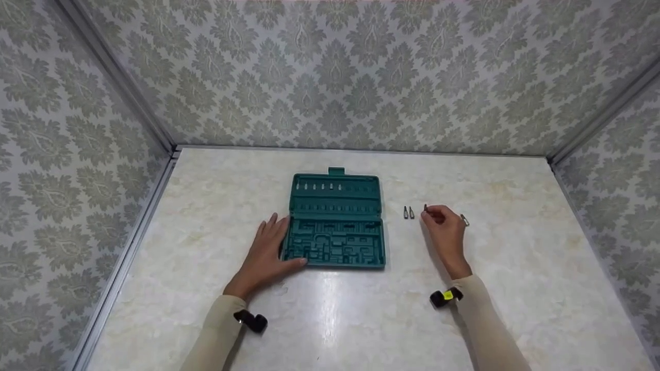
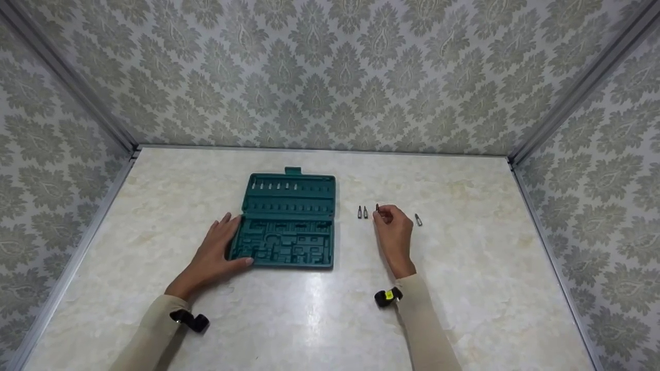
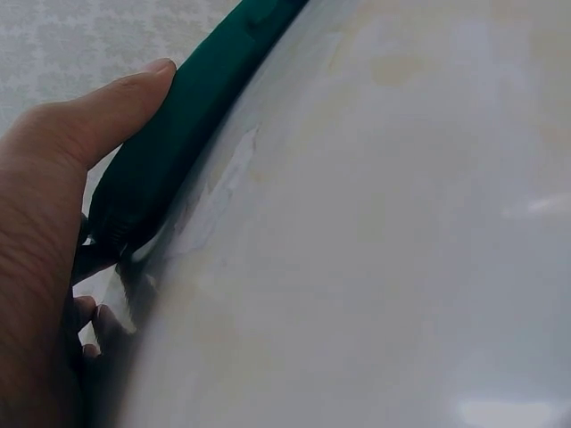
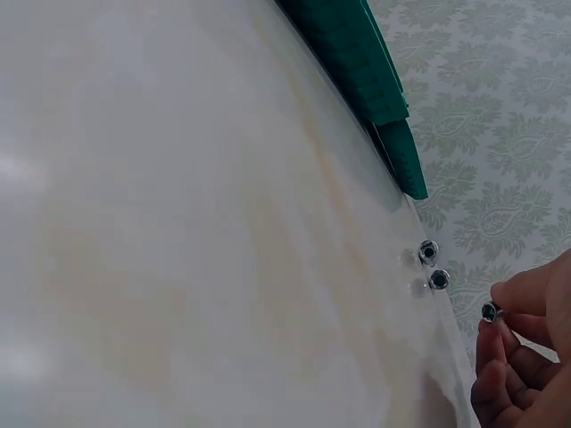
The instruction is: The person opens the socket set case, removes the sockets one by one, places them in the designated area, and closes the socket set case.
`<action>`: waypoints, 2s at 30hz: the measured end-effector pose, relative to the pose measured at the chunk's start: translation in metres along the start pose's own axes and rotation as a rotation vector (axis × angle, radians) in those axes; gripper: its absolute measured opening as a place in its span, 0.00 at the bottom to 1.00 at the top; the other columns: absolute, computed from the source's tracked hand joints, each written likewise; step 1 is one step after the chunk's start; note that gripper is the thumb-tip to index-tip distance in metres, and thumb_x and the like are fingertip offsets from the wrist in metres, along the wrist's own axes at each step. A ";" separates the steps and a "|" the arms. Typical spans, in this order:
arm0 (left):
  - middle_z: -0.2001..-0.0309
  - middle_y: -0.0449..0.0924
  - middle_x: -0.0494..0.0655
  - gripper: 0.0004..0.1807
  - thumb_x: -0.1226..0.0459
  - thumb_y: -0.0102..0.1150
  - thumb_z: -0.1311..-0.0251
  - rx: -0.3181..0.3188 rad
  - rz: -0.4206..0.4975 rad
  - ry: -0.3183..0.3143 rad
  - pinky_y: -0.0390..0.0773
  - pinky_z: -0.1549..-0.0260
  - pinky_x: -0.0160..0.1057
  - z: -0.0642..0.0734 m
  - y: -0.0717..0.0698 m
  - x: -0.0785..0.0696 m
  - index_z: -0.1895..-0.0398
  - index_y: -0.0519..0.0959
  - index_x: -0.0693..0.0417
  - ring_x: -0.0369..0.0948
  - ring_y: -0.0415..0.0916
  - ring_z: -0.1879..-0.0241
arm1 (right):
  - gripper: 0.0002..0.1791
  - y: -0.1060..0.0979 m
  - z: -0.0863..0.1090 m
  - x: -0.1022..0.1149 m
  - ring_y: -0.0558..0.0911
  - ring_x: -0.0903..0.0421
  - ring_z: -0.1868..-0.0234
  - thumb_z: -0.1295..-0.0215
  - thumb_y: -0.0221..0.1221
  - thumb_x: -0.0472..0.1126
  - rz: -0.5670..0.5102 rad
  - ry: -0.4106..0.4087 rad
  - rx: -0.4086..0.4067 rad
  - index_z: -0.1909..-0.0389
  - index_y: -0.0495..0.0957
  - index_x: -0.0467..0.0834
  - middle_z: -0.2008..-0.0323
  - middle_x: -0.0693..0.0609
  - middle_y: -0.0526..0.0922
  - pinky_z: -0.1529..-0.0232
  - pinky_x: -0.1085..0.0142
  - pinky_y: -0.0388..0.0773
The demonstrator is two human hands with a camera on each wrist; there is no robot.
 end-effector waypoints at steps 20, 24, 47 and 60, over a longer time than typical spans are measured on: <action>0.10 0.50 0.51 0.70 0.26 0.69 0.43 0.014 0.015 -0.021 0.33 0.13 0.56 0.003 0.001 0.000 0.08 0.49 0.51 0.50 0.34 0.10 | 0.10 0.020 0.002 -0.006 0.86 0.46 0.59 0.25 0.69 0.40 0.135 0.109 0.000 0.53 0.92 0.36 0.60 0.42 0.91 0.56 0.54 0.81; 0.10 0.50 0.52 0.70 0.27 0.69 0.43 0.020 0.001 -0.017 0.33 0.13 0.56 0.002 0.000 -0.001 0.08 0.49 0.52 0.52 0.35 0.10 | 0.10 0.022 0.001 -0.004 0.86 0.46 0.62 0.24 0.68 0.41 0.159 0.101 -0.009 0.55 0.92 0.37 0.62 0.43 0.91 0.58 0.54 0.80; 0.10 0.49 0.49 0.69 0.26 0.69 0.42 0.007 0.027 -0.007 0.33 0.13 0.54 -0.001 -0.002 -0.002 0.08 0.48 0.49 0.49 0.33 0.10 | 0.14 0.018 -0.003 -0.007 0.86 0.48 0.58 0.22 0.65 0.44 0.106 0.188 -0.013 0.52 0.92 0.38 0.59 0.43 0.91 0.56 0.58 0.80; 0.10 0.50 0.53 0.69 0.28 0.70 0.42 0.006 0.011 -0.026 0.34 0.13 0.58 0.002 -0.001 0.003 0.08 0.49 0.52 0.53 0.35 0.10 | 0.12 0.020 -0.005 0.009 0.86 0.52 0.57 0.22 0.67 0.41 -0.002 0.118 0.130 0.49 0.91 0.36 0.54 0.43 0.92 0.59 0.71 0.80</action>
Point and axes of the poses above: each hand's wrist, its own z-axis away from the middle knuckle, its own y-axis out of the palm, x = y × z, the point moved 9 cm from there along -z, towards the middle knuckle
